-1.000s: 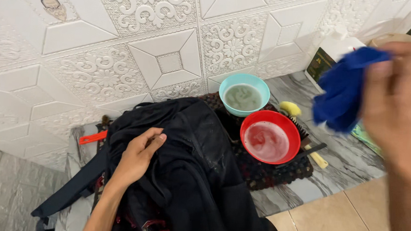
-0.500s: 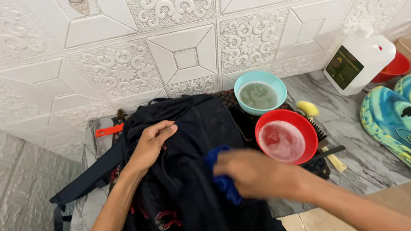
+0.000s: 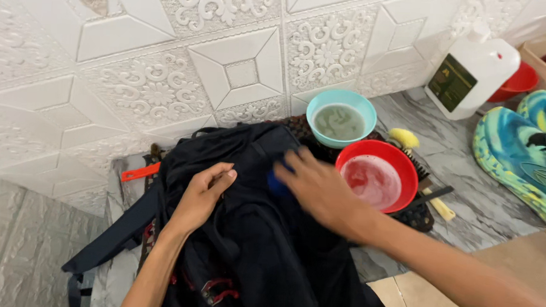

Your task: The person applies soapy water from a bowl to a blue backpack using a brush, scrubs the front and back panels, and wipes the surfaces with a cloth.

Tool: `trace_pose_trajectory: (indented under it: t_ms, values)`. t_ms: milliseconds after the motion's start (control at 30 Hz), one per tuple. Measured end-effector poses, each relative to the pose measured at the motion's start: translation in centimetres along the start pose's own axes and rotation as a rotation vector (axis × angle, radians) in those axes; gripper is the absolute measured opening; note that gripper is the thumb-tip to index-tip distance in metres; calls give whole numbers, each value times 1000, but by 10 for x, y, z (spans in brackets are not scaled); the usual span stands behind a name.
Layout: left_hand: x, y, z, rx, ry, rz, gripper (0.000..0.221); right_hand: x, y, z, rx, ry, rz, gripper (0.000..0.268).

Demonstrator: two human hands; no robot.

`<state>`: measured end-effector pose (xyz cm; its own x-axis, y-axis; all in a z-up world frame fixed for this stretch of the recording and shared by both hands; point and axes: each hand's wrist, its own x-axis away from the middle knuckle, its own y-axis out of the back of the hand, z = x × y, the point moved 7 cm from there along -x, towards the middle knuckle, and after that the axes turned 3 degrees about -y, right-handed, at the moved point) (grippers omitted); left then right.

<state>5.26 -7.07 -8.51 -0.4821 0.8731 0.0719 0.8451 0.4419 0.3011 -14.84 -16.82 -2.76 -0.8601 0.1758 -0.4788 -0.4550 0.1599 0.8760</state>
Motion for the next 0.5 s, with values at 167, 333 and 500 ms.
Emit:
trace_pose_trajectory:
  t_ms: [167, 333, 500]
  values:
    - [2, 3, -18, -59, -16, -52, 32, -28, -25, -12, 103, -173, -38, 20]
    - [7, 4, -22, -135, 5, -39, 36, 35, 45, 5, -271, -205, 834, 20]
    - [10, 2, -19, -155, 18, -35, 33, -35, 71, -36, -28, -325, 152, 30]
